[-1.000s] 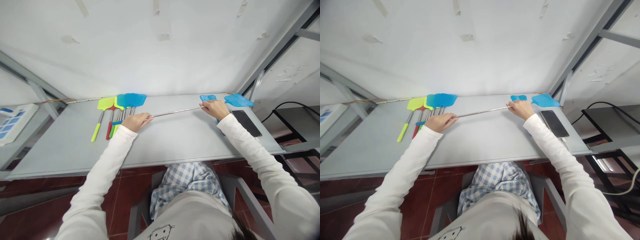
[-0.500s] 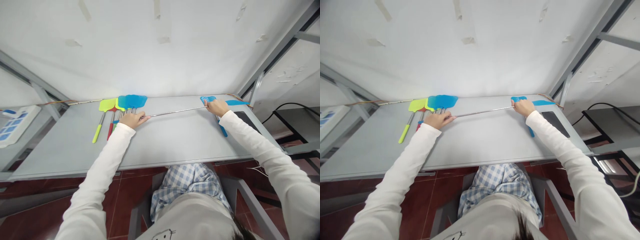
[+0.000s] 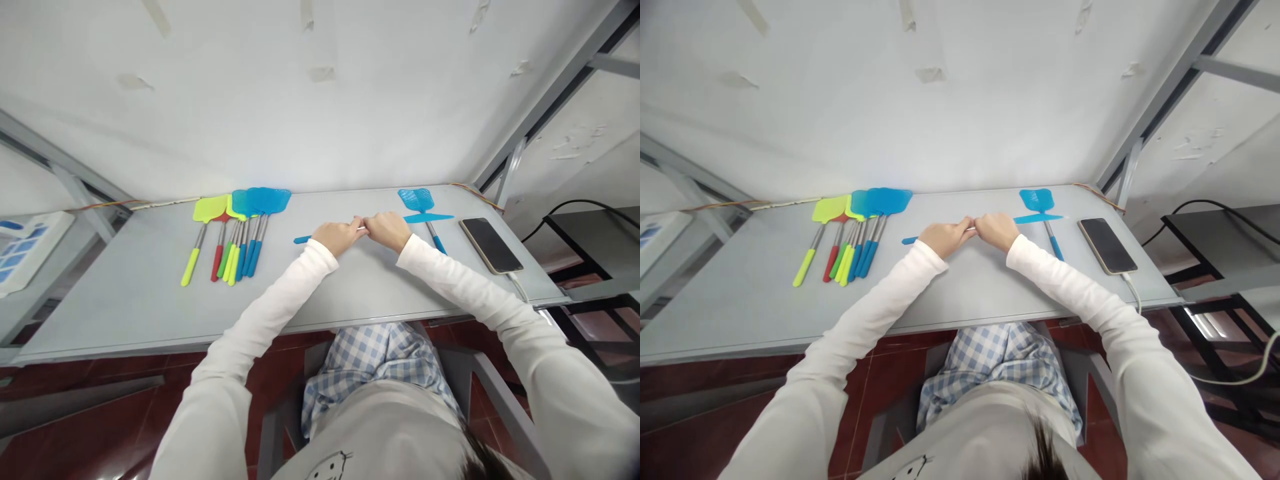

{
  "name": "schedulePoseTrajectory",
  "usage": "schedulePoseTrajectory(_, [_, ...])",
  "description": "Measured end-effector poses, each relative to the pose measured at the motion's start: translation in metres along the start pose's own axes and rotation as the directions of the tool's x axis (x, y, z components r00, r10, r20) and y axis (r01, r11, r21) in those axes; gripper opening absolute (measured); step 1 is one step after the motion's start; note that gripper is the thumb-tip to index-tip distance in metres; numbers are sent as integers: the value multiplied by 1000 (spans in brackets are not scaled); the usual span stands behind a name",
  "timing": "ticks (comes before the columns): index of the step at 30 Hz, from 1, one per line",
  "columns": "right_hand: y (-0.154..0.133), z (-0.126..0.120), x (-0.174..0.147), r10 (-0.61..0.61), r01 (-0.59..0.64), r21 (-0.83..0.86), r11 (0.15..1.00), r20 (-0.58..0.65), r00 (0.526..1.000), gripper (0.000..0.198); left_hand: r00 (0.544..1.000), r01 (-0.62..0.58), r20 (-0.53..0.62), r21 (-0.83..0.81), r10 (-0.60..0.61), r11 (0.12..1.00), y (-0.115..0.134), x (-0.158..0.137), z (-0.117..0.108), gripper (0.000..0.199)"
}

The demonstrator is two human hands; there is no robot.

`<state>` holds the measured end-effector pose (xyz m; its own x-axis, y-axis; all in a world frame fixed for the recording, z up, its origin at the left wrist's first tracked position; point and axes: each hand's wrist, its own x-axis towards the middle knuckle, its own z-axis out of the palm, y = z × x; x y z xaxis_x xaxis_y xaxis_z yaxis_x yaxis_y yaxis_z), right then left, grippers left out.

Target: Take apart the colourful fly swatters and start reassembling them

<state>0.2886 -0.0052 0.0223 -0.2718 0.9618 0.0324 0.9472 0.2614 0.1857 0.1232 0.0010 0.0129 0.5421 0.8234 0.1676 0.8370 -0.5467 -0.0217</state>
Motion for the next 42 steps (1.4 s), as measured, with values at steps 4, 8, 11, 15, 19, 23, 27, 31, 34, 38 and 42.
schedulePoseTrajectory(4, [-9,-7,-8,-72,72,1,997,-6,997,37,999,-34,-5,-13,34,999,4,-2,-2,47])
schedulePoseTrajectory(8, [-9,-25,-37,-251,251,-31,968,-212,944,31,998,11,-66,-12,-12,1000,-16,-11,-4,47])
schedulePoseTrajectory(11, [9,-36,-54,-269,298,31,954,-349,898,48,994,38,-108,19,-36,999,-31,-19,-7,49])
schedulePoseTrajectory(15, [55,-30,-43,-44,119,254,960,-283,958,71,987,62,-153,26,-58,998,-40,-28,-6,52])
schedulePoseTrajectory(19, [81,-6,-22,214,-203,565,800,47,976,65,979,72,-191,14,-68,997,-39,-33,1,58])
schedulePoseTrajectory(23, [78,19,-14,319,-207,720,662,-21,948,67,984,48,-171,2,-47,999,-33,-31,12,56])
schedulePoseTrajectory(27, [70,31,-14,326,-73,743,665,-202,923,60,987,43,-153,-31,-47,999,-26,-27,19,54])
schedulePoseTrajectory(31, [66,33,-17,343,-24,801,599,-229,911,61,984,41,-173,-48,-49,998,-23,-26,20,53])
schedulePoseTrajectory(34, [66,37,-17,344,2,803,596,-257,903,63,985,27,-167,-46,-34,999,-22,-26,20,52])
schedulePoseTrajectory(38, [70,43,-16,284,60,752,657,-320,904,66,986,8,-164,-54,-17,999,-24,-25,21,52])
schedulePoseTrajectory(42, [58,33,-25,186,76,463,883,-494,849,68,989,2,-151,-31,-7,1000,-28,-20,21,50])
